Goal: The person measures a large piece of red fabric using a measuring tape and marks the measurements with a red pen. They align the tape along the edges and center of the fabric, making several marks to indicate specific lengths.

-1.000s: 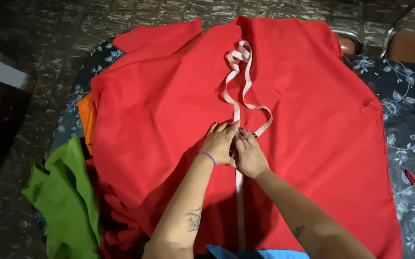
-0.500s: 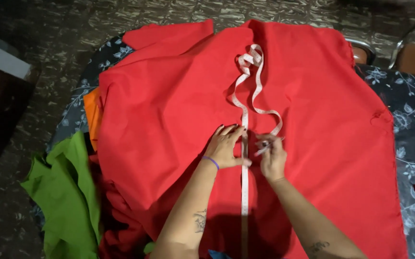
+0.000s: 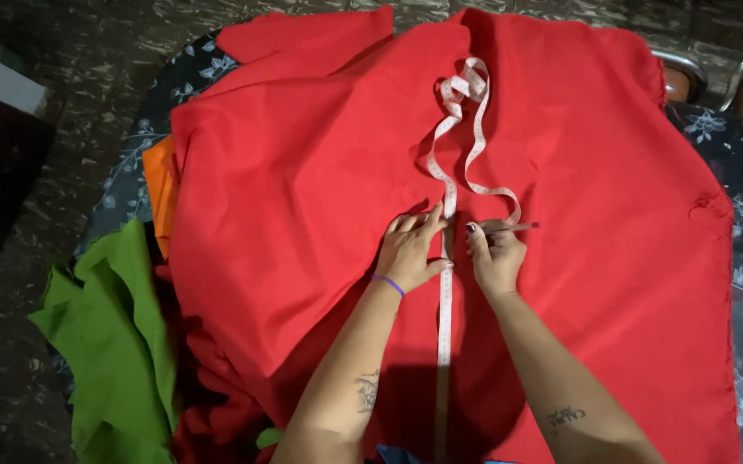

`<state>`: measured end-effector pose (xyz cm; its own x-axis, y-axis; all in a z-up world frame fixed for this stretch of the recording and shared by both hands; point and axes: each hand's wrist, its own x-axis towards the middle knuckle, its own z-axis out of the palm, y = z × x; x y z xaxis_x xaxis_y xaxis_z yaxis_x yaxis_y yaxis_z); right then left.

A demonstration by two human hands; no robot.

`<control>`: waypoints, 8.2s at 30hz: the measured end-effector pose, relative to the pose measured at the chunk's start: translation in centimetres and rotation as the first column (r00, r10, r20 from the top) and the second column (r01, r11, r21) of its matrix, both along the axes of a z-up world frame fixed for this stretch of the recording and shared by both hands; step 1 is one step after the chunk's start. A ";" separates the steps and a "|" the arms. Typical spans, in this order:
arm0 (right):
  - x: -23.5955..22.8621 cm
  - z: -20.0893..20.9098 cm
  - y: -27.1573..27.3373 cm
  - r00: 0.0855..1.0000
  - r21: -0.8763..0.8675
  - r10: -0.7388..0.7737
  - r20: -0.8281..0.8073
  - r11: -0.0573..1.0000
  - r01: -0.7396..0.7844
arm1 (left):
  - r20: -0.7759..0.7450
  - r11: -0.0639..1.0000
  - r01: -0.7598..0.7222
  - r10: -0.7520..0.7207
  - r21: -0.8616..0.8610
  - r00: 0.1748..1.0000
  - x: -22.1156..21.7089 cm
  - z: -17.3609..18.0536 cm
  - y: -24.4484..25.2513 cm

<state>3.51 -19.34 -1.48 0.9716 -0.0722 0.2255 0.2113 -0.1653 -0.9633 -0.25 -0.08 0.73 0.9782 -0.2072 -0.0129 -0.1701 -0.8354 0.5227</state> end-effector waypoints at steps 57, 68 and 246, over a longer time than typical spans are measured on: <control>-0.1 1.8 3.6 0.999 -0.264 -0.014 -0.033 0.964 0.005 | -0.088 1.000 -0.027 0.028 0.012 0.996 0.5 1.1 0.2; 0.0 1.4 3.7 1.000 -0.340 -0.012 0.028 0.940 0.021 | -0.104 0.999 -0.020 0.023 0.030 0.994 0.6 1.1 0.3; -38.7 8.3 -41.0 0.572 -0.847 -0.626 -0.531 0.360 -0.392 | -0.095 0.640 -0.509 0.671 0.576 0.736 -29.1 8.9 4.4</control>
